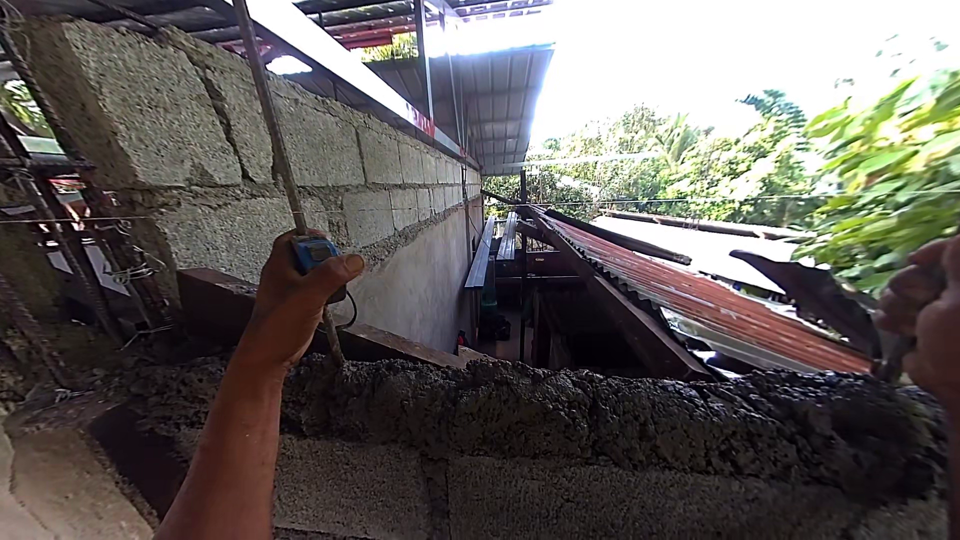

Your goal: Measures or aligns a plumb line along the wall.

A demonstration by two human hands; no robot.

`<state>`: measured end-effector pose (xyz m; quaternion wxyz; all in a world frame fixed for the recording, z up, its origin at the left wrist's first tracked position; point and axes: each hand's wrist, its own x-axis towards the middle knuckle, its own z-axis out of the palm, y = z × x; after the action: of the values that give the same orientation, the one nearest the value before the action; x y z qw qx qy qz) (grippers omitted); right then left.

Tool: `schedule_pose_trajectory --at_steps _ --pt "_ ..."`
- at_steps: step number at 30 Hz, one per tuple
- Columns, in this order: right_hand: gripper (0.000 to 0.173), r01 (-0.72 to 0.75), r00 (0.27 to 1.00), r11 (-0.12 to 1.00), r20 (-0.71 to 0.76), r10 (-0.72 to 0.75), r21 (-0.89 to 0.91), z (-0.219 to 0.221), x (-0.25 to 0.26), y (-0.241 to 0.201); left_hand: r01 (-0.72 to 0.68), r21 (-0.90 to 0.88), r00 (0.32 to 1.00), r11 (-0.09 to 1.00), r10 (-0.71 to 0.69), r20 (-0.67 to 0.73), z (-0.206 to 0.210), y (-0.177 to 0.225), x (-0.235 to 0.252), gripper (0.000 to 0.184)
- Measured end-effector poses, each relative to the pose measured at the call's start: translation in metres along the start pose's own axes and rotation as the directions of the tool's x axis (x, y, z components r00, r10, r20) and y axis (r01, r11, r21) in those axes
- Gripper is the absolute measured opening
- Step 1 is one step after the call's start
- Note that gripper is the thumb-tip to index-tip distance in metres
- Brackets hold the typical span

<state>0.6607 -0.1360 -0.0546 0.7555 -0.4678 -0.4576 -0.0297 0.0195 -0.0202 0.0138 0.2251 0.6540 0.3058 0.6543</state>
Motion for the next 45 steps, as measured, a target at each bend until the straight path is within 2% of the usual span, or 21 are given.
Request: schedule_pose_trajectory --at_steps 45 --pt "0.036 -0.006 1.0 1.0 0.005 0.006 -0.014 -0.0002 -0.0004 0.0005 -0.012 -0.01 1.0 1.0 0.012 0.003 0.0007 0.0001 -0.0011 0.072"
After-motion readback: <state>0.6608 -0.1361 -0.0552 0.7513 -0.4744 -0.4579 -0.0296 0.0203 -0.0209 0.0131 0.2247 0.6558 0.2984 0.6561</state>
